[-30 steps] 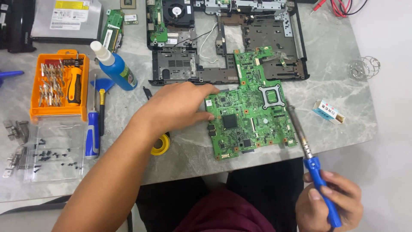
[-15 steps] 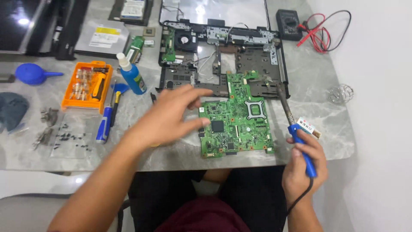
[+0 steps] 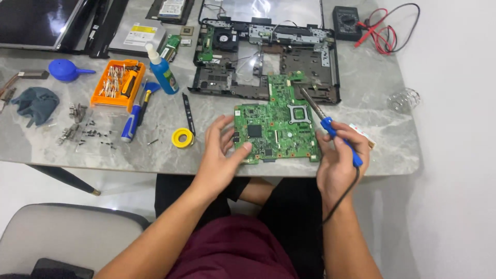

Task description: Repairing a laptop motherboard using a soldering iron

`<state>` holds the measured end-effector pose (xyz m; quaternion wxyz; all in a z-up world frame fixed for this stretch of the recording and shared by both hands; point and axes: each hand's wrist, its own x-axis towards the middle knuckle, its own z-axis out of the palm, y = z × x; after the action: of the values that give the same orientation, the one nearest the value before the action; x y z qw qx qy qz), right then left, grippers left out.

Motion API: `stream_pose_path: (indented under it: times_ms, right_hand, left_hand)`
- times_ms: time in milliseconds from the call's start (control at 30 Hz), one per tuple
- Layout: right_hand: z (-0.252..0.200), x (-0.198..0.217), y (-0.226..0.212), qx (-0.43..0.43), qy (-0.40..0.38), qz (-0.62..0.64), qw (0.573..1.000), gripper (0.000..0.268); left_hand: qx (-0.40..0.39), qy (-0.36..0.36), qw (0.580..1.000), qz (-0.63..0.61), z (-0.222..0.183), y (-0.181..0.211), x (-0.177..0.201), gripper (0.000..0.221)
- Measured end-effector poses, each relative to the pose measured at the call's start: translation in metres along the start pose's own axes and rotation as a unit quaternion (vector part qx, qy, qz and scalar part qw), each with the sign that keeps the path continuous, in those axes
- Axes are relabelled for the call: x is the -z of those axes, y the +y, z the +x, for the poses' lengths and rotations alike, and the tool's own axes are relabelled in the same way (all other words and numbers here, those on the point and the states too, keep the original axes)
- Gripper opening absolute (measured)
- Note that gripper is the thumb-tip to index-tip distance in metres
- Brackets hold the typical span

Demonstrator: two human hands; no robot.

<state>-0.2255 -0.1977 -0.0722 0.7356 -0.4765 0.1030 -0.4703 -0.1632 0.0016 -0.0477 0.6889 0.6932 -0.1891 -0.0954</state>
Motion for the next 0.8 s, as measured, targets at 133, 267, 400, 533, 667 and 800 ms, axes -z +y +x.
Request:
stream_pose_path:
  times_ms: [133, 267, 400, 533, 667, 800]
  right_hand:
    - [0.007, 0.011, 0.007, 0.005, 0.003, 0.021, 1.0, 0.008]
    - [0.003, 0.009, -0.004, -0.014, 0.003, 0.03, 0.999, 0.007]
    - [0.003, 0.007, -0.008, -0.022, 0.001, 0.045, 0.999, 0.008]
    - [0.001, 0.008, -0.008, -0.039, -0.011, 0.052, 0.998, 0.007]
    - [0.001, 0.014, -0.003, -0.022, -0.025, 0.064, 0.997, 0.007]
    - [-0.002, 0.017, 0.003, 0.015, -0.023, 0.065, 0.998, 0.008]
  left_hand:
    - [0.08, 0.086, 0.984, -0.137, 0.007, -0.001, -0.007, 0.069]
    - [0.154, 0.122, 0.956, -0.217, 0.01, -0.004, -0.01, 0.074]
    - [0.144, 0.091, 0.962, -0.213, 0.014, -0.02, -0.01, 0.075]
    - [0.116, 0.093, 0.966, -0.21, 0.013, -0.035, -0.015, 0.059]
    - [0.093, 0.067, 0.949, -0.293, 0.004, -0.014, -0.025, 0.063]
    - [0.106, 0.025, 0.936, -0.335, 0.014, -0.043, -0.017, 0.063]
